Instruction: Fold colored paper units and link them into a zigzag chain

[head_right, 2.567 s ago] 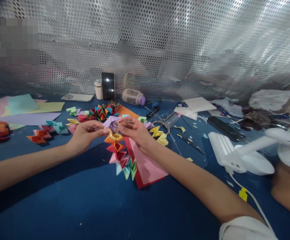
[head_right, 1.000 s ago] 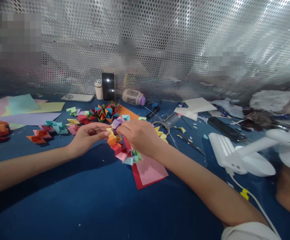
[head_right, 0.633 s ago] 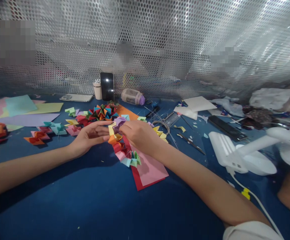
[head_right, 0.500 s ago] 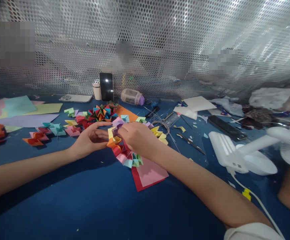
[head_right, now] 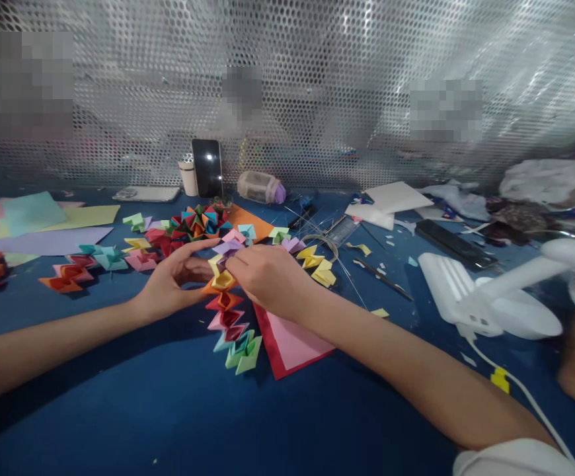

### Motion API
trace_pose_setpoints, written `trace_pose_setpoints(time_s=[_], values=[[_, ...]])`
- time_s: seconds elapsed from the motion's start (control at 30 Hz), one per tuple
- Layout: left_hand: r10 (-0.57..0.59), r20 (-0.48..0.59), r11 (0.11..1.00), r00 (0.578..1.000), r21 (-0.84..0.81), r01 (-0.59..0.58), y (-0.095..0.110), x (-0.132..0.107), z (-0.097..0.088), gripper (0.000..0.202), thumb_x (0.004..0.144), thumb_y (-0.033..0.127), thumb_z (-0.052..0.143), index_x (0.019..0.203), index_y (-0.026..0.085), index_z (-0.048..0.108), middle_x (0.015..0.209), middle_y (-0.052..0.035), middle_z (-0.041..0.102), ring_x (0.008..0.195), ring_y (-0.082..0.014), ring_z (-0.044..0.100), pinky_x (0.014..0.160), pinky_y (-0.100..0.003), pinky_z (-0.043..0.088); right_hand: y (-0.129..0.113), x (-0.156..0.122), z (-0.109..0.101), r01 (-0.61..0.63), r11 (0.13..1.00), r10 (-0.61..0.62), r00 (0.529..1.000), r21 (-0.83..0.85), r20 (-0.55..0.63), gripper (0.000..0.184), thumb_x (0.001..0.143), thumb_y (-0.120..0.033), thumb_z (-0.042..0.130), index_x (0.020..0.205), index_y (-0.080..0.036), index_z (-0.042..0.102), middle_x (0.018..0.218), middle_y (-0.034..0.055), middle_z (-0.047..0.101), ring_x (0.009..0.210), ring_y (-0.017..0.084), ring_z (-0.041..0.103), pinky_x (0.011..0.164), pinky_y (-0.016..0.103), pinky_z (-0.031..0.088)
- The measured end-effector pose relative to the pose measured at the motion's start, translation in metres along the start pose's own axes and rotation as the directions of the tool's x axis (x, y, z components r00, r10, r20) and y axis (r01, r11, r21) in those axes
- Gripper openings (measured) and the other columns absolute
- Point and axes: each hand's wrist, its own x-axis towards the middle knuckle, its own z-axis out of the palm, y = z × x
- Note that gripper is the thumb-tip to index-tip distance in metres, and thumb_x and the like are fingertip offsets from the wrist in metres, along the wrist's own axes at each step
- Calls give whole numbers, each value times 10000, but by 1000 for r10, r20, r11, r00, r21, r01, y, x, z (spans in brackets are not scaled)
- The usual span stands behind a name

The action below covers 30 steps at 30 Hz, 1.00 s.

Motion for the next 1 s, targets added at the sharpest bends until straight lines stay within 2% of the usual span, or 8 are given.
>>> trace_pose_setpoints(time_s=[0.13,0.2,0.3,0.47,0.6,0.83,0.93,1.0], values=[[-36,-11,999,999,32,36,-2,-1,-2,648,718,148,736,1308,161,466,921,-67,748,856,-187,721,800,-252,582,-1,0,-1,29,999,-30,999,-42,-21,189,925,-150,435,953,-108,617,802,89,678,742,179,622,656,297,463],[-29,-2,1000,1000,7,29,-4,-1,-3,654,741,160,719,1336,156,446,925,-79,749,859,-197,721,785,-260,586,-3,-1,1,-14,999,12,996,-31,-88,211,952,-197,421,1039,-111,592,831,85,694,748,171,637,662,286,475],[-26,-16,999,1000,-46,25,-4,-1,-4,651,763,200,715,1352,159,441,900,-82,751,824,-203,725,756,-269,591,-2,-2,5,-57,998,60,980,19,-191,198,959,-259,442,1029,-133,578,850,72,704,765,166,655,663,280,494],[-35,-35,993,999,-114,30,-2,1,-3,639,741,215,736,1324,169,480,868,-70,755,794,-204,727,720,-261,591,1,-5,12,-3,992,51,928,128,-369,102,907,-173,527,1006,-169,548,893,52,702,863,160,664,754,275,530],[-40,-52,994,998,-104,35,-2,1,-3,632,718,209,748,1300,191,503,824,-46,753,750,-200,725,687,-269,592,-2,-5,14,52,989,4,929,140,-371,141,905,-108,497,1005,-190,553,869,18,711,830,132,666,806,269,531],[-8,10,992,1000,-129,9,-1,1,-3,625,742,126,709,1313,190,464,785,-18,733,720,-152,708,679,-224,572,-7,-6,19,-33,958,141,920,286,-366,92,883,-116,530,925,-194,555,831,6,707,776,125,666,727,245,528],[-6,18,991,1000,-134,8,-1,2,-2,637,733,101,711,1304,203,448,866,-19,711,806,-143,699,751,-226,569,-1,-7,21,-50,956,161,912,289,-377,106,857,-96,540,898,-194,548,814,7,700,763,128,662,710,245,521],[25,-43,994,999,-103,-30,-2,4,-2,605,722,103,721,1258,219,464,994,-36,673,921,-153,672,800,-244,565,6,-8,23,-66,966,161,910,248,-383,90,863,-113,536,901,-194,546,820,13,696,765,133,659,706,254,516]])
